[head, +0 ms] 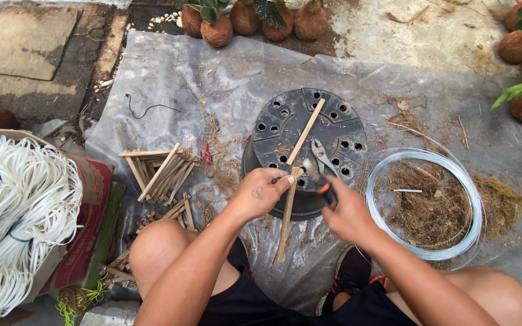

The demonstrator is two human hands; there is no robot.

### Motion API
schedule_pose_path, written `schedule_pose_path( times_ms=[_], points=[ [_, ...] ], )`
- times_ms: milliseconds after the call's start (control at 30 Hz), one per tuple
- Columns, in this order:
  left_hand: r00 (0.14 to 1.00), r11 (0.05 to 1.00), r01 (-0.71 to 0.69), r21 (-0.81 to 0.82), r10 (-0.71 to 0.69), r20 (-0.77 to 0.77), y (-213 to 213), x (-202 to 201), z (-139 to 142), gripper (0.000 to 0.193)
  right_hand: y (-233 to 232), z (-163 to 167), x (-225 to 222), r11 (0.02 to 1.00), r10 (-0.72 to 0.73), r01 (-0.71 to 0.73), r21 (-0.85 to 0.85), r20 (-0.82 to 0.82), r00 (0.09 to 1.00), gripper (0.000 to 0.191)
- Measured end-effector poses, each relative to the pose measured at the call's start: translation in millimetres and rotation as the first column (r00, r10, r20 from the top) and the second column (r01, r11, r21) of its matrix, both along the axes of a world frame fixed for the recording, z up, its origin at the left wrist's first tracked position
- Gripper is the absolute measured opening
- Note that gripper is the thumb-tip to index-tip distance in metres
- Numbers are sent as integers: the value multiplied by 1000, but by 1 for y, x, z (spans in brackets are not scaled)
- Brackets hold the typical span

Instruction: The person sits on the ground assembling small triangular trellis frames from thin wooden sticks. They align sticks, twist binding wire by hand around the joints, and use pliers and wire cutters to tighten and trim the wire, adding finished frames to a pile.

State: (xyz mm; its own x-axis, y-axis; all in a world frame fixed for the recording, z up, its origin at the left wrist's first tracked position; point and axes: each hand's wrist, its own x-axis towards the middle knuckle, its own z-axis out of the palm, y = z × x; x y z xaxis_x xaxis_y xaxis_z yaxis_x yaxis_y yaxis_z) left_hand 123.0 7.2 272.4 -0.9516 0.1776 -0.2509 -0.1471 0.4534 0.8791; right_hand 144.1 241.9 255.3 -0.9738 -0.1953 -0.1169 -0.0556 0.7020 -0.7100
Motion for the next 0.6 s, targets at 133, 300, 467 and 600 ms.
schedule_pose_path(
  times_ms=[133,300,467,600],
  points=[
    [982,995,18,-96,-35,-186,3,12,15,33,32,5,-53,962,-272,270,35,148,951,54],
    [986,989,11,-149,-35,-160,9,22,32,32,53,-20,-94,863,-237,275,425,-141,961,62],
    [973,991,-52,-126,22,-231,11,27,36,30,49,-51,-102,834,-124,278,476,-329,936,64],
    [932,992,-46,-113,2,-363,6,26,35,28,49,-60,-98,813,-94,280,511,-359,928,64]
  ],
)
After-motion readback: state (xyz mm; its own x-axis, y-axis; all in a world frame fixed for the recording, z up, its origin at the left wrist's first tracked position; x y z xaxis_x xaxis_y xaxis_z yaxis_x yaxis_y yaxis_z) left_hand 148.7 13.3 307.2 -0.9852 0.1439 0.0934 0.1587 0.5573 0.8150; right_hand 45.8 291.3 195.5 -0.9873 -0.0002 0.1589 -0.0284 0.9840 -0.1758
